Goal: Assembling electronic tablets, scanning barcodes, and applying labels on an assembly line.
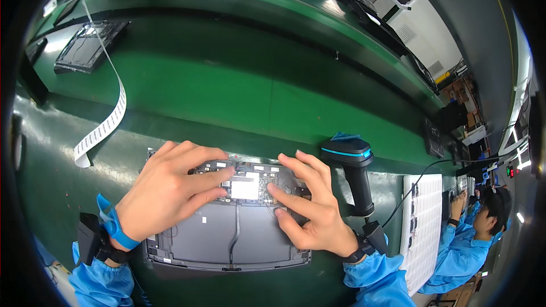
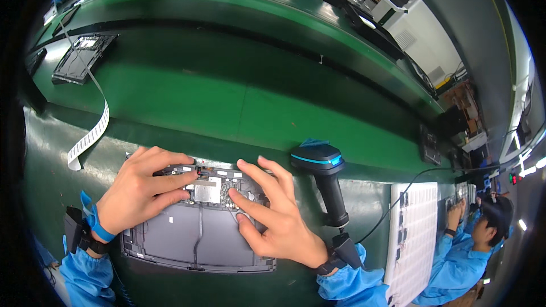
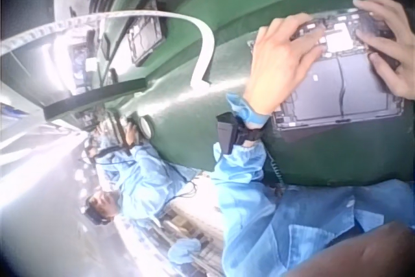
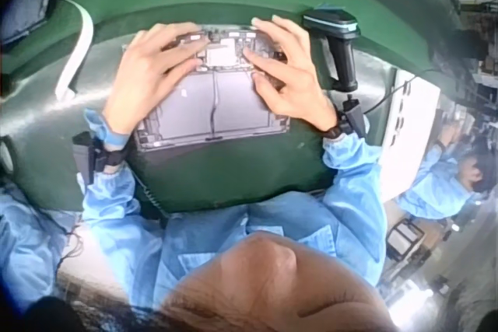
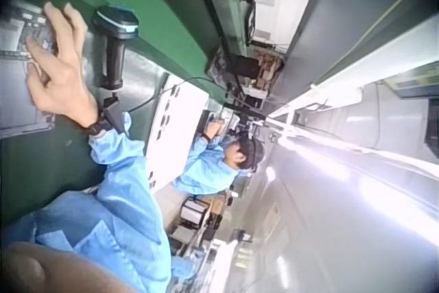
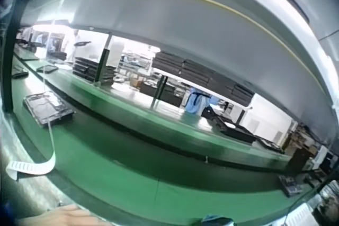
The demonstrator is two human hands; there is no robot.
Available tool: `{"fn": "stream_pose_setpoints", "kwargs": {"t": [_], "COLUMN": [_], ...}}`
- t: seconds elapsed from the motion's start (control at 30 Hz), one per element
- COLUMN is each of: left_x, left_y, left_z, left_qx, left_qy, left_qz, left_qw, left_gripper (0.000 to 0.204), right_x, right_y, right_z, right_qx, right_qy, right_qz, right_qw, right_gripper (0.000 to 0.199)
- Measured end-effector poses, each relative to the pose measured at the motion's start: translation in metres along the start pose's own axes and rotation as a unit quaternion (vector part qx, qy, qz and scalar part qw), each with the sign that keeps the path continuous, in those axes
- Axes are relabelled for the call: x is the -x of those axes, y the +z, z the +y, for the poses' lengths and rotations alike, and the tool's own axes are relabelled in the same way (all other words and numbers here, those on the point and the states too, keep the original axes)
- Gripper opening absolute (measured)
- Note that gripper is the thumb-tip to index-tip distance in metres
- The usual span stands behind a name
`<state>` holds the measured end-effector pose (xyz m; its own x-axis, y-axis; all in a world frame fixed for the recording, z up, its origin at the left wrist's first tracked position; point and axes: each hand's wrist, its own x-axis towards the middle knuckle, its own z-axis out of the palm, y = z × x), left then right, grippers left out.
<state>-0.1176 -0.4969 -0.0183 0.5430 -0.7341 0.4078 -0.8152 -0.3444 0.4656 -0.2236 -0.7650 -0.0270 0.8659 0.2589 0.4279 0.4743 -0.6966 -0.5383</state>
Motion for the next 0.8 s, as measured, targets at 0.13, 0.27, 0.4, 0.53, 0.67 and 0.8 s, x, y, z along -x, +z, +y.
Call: {"fn": "stream_pose_setpoints", "kwargs": {"t": [0.13, 0.27, 0.4, 0.53, 0.67, 0.8], "left_x": [-0.001, -0.006, -0.005, -0.002, -0.003, -0.004], "left_y": [0.005, -0.001, -0.001, -0.002, 0.001, -0.02], "left_z": [0.001, 0.005, 0.008, 0.012, 0.012, 0.032], "left_qx": [-0.013, -0.016, -0.06, -0.135, -0.149, -0.047], "left_qy": [0.006, -0.005, 0.012, 0.027, 0.045, 0.049], "left_qz": [0.011, -0.011, -0.004, 0.009, 0.02, 0.029], "left_qw": [1.0, 1.0, 0.998, 0.99, 0.988, 0.997], "left_gripper": [0.037, 0.035, 0.034, 0.034, 0.031, 0.027], "right_x": [0.002, 0.002, 0.012, 0.016, 0.025, 0.053], "right_y": [-0.007, -0.009, -0.004, 0.003, 0.004, 0.007], "right_z": [-0.005, 0.003, 0.01, 0.014, 0.008, -0.033], "right_qx": [0.063, 0.05, 0.01, -0.015, -0.051, -0.033], "right_qy": [0.004, 0.022, 0.022, 0.009, 0.042, -0.01], "right_qz": [-0.025, -0.03, -0.021, 0.012, 0.111, 0.037], "right_qw": [0.998, 0.998, 0.999, 1.0, 0.992, 0.999], "right_gripper": [0.041, 0.039, 0.043, 0.047, 0.048, 0.054]}}
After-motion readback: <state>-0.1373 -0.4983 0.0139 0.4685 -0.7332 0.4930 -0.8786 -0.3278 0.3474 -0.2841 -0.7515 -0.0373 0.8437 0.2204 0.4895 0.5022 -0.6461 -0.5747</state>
